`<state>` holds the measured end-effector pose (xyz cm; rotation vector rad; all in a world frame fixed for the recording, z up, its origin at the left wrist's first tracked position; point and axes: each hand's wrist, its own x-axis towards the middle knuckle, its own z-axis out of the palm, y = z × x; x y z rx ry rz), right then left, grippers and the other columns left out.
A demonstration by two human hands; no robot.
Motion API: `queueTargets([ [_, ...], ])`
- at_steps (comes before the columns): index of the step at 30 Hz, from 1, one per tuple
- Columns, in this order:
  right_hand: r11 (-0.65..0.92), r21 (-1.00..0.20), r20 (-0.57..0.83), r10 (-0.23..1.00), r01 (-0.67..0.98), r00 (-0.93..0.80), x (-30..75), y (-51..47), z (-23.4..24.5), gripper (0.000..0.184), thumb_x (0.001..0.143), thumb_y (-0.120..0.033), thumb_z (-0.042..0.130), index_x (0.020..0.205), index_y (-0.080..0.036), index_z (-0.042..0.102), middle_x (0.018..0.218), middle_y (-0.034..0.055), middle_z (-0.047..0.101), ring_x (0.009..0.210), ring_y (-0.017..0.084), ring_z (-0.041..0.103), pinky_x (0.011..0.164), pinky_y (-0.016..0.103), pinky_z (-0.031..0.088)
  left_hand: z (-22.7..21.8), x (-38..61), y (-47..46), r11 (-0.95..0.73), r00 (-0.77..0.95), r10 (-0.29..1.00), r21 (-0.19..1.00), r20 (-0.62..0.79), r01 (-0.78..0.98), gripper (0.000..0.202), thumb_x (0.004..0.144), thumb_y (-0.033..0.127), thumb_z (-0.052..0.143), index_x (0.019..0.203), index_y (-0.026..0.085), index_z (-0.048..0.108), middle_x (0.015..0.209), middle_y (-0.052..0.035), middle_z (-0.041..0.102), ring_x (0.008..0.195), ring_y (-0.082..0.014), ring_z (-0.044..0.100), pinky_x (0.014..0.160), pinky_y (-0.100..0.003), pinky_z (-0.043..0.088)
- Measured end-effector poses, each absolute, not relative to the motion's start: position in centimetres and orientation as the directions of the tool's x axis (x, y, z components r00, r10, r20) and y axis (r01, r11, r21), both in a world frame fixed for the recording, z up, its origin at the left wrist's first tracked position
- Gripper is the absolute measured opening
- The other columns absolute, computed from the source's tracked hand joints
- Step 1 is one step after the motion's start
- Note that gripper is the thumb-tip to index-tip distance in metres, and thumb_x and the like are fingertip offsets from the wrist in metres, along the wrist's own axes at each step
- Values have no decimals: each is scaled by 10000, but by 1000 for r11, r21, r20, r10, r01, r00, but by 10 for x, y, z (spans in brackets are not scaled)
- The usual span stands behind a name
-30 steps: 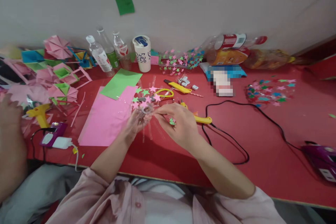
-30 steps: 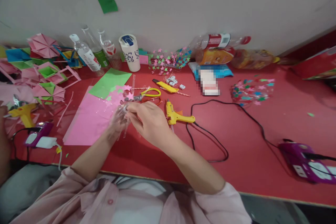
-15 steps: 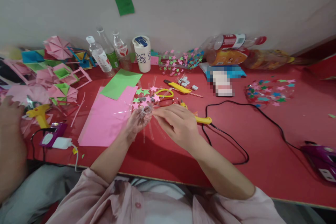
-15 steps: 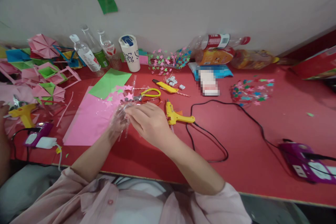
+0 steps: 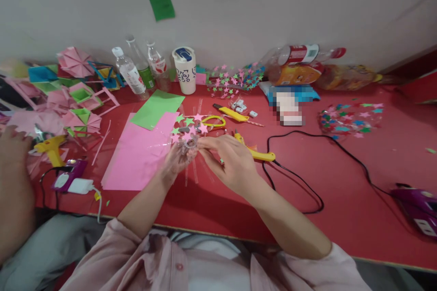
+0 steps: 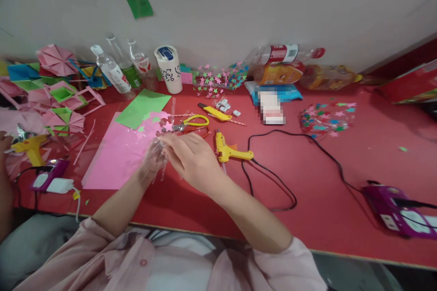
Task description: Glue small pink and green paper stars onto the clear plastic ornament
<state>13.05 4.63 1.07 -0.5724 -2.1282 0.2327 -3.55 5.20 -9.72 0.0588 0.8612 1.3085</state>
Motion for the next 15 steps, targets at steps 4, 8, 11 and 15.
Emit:
queueTargets([
  [4,887,-306,740,450,345,-500,132,48,12,152,891,-142,560,1035,-186,574,948,44,733,847,151,655,744,280,468,-92,-34,51,279,-15,857,490,-515,-826,239,893,227,484,717,158,631,532,20,567,421,-61,481,428,-141,420],
  [8,892,-291,753,437,347,-491,137,51,16,124,875,-159,568,987,-208,589,887,28,725,803,158,648,727,302,461,-90,-36,51,267,-9,865,477,-502,-837,256,900,197,427,745,166,628,567,9,581,413,-58,447,402,-139,392],
  [11,896,-275,756,426,350,-497,140,53,20,95,846,-134,571,899,-206,605,831,17,701,787,160,608,727,314,437,-90,-37,52,266,8,875,466,-484,-844,194,877,194,473,762,174,628,563,17,559,404,-55,424,383,-137,379],
  [15,875,-248,677,464,417,-572,139,56,18,53,835,-186,598,862,-200,641,828,26,655,812,186,527,755,362,376,-91,-38,52,263,26,887,458,-461,-849,229,906,202,445,787,164,637,590,10,568,427,-48,448,409,-128,408],
])
